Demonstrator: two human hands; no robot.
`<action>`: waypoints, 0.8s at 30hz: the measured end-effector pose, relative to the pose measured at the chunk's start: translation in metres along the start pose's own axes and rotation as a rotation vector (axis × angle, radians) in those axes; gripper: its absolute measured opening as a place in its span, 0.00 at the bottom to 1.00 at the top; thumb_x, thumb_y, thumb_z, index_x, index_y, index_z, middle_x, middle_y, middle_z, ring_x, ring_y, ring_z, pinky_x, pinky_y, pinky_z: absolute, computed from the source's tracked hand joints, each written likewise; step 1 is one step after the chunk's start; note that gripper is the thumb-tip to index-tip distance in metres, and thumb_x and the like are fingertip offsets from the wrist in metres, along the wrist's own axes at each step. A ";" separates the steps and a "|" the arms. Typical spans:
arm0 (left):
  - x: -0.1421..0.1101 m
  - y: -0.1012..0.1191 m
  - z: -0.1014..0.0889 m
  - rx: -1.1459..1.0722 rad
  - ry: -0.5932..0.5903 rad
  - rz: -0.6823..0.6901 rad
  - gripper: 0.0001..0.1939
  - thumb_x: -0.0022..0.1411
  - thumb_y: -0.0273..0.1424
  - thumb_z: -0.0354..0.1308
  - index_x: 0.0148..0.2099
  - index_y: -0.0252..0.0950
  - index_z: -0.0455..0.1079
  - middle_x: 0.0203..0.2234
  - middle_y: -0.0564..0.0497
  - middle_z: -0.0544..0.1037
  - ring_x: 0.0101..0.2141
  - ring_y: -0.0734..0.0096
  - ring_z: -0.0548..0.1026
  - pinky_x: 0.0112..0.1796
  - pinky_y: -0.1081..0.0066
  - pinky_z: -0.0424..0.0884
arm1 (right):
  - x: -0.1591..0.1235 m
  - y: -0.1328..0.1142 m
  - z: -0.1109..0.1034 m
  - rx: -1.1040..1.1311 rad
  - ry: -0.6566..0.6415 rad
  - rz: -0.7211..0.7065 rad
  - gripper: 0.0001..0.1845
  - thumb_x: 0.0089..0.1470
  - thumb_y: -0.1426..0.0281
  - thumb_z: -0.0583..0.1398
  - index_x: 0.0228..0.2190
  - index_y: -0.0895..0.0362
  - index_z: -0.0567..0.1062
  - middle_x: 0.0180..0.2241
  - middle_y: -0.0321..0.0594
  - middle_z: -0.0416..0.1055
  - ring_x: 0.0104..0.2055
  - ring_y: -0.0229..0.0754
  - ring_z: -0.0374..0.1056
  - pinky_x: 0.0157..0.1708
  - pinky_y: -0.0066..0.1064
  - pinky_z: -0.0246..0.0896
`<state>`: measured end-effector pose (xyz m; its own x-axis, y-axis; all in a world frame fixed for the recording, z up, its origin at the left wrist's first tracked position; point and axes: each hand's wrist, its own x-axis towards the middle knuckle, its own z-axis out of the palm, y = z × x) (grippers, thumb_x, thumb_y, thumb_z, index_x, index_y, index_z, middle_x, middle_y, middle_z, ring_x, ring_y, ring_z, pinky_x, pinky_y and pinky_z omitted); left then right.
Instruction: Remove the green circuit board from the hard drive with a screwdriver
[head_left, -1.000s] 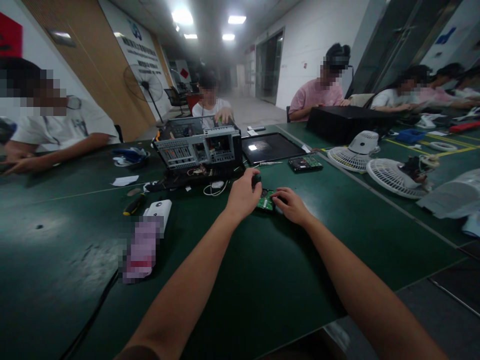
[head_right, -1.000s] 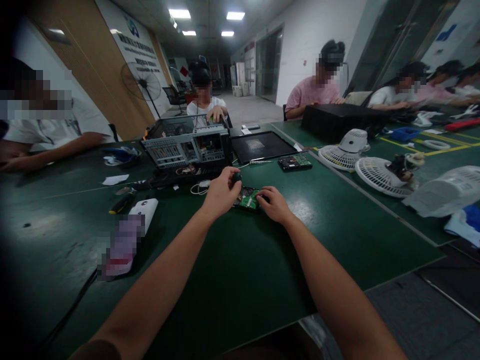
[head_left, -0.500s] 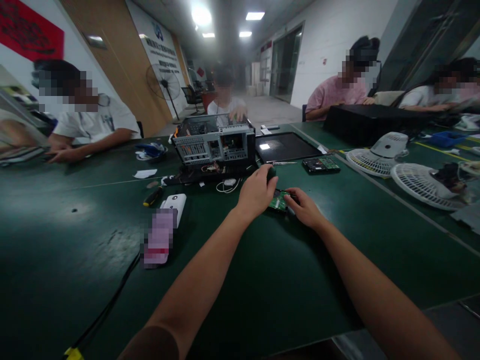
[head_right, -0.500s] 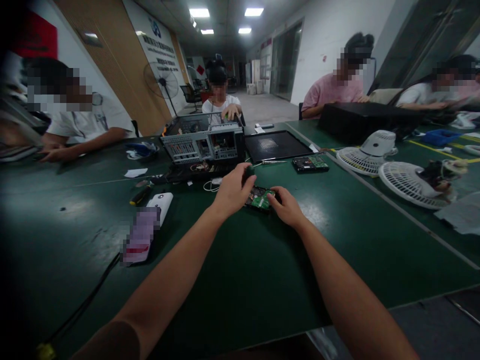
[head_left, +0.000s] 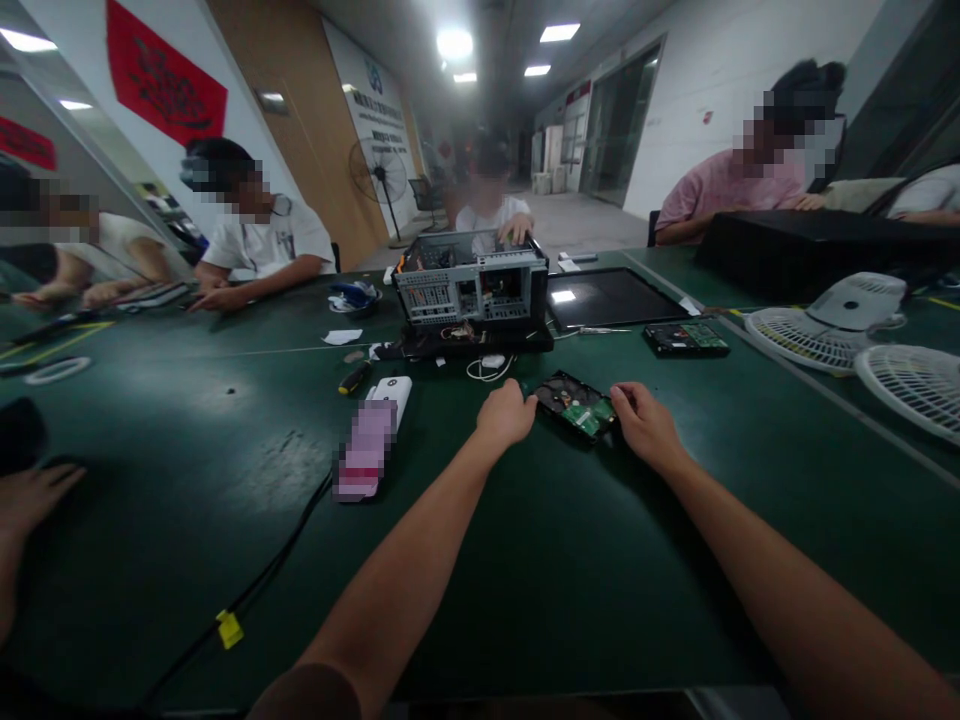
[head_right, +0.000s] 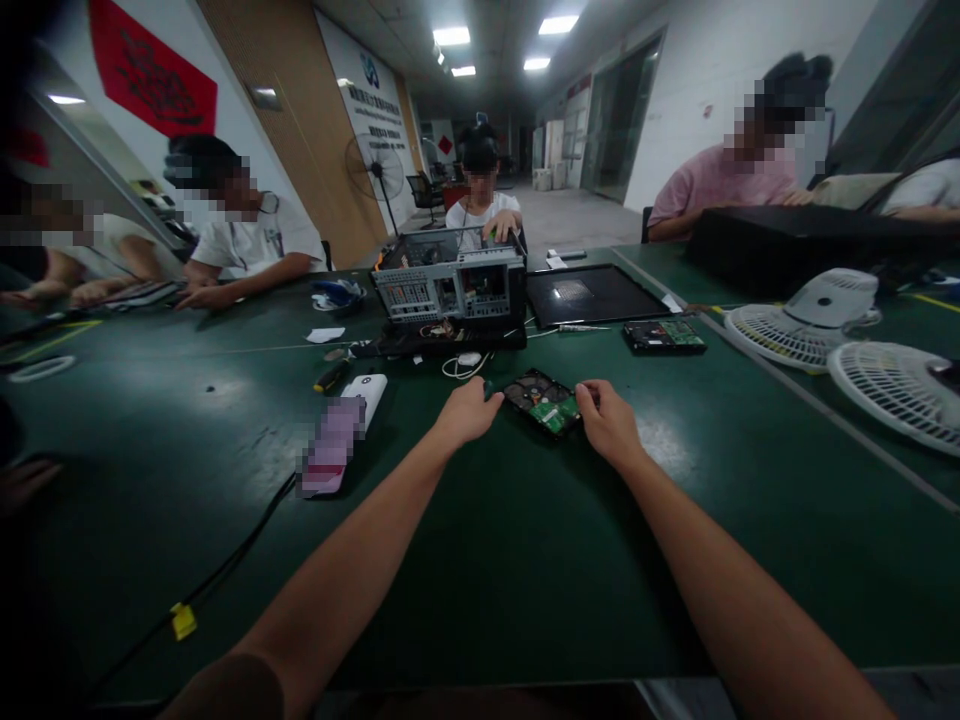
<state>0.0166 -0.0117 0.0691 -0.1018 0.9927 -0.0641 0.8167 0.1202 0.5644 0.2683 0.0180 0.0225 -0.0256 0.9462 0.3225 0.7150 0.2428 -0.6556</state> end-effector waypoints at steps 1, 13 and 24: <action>0.000 -0.002 0.001 0.019 -0.003 -0.020 0.17 0.66 0.43 0.54 0.47 0.34 0.68 0.44 0.32 0.79 0.44 0.45 0.78 0.39 0.61 0.69 | -0.003 -0.004 -0.002 -0.018 -0.009 0.026 0.24 0.65 0.52 0.51 0.49 0.56 0.73 0.44 0.48 0.78 0.44 0.52 0.74 0.46 0.41 0.66; 0.011 0.003 0.000 0.118 -0.080 0.049 0.19 0.66 0.42 0.53 0.50 0.33 0.69 0.48 0.33 0.78 0.49 0.46 0.77 0.44 0.61 0.70 | -0.020 -0.027 0.007 0.296 -0.304 0.271 0.24 0.61 0.66 0.55 0.57 0.55 0.62 0.42 0.47 0.77 0.27 0.44 0.77 0.31 0.37 0.73; 0.023 0.012 -0.002 0.113 -0.115 0.195 0.18 0.63 0.37 0.57 0.52 0.33 0.69 0.49 0.33 0.78 0.48 0.47 0.78 0.43 0.61 0.71 | 0.002 0.000 0.001 0.171 -0.382 -0.076 0.54 0.46 0.62 0.69 0.68 0.53 0.50 0.60 0.54 0.65 0.51 0.53 0.72 0.51 0.48 0.70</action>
<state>0.0229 0.0126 0.0765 0.1240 0.9905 -0.0596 0.8734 -0.0804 0.4804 0.2672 0.0199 0.0225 -0.3539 0.9277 0.1187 0.5757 0.3161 -0.7541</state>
